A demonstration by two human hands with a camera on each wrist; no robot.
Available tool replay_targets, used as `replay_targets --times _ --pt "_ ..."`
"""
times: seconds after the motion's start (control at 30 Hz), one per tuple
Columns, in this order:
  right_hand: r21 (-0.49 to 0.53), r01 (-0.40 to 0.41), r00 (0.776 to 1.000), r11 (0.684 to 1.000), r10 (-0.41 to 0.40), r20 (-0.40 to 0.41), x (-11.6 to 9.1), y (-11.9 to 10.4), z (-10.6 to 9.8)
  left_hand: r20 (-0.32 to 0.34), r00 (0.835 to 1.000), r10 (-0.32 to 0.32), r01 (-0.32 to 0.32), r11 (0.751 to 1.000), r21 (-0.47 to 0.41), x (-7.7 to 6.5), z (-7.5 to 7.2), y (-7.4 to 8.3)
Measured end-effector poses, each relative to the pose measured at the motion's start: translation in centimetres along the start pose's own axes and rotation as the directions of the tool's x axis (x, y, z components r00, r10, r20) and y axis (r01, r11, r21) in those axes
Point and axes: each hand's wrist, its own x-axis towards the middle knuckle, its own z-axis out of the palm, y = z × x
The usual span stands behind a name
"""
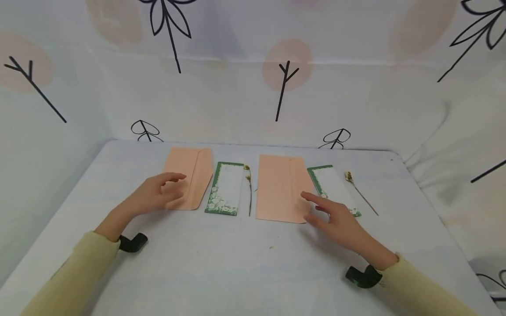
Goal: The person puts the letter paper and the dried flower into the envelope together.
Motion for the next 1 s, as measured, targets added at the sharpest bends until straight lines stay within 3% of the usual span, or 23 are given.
replay_targets --times 0.3,0.47,0.6,1.0 --pt "0.163 0.018 0.998 0.986 -0.026 0.049 2.3 -0.9 1.8 0.124 0.992 -0.007 -0.001 0.998 0.065 1.3 -0.3 -1.2" --pt "0.246 0.029 0.996 0.969 -0.049 0.078 3.8 -1.9 3.0 0.152 0.988 0.013 -0.034 0.99 0.137 2.0 0.0 -1.1" --pt "0.3 0.037 0.992 0.953 -0.072 0.103 5.2 -2.8 4.0 0.197 0.98 -0.018 -0.016 0.986 0.167 2.2 0.5 -0.8" --pt "0.371 0.014 0.983 0.929 -0.08 0.163 9.1 -5.1 6.7 0.26 0.964 -0.057 -0.007 0.971 0.239 2.5 0.6 -0.3"
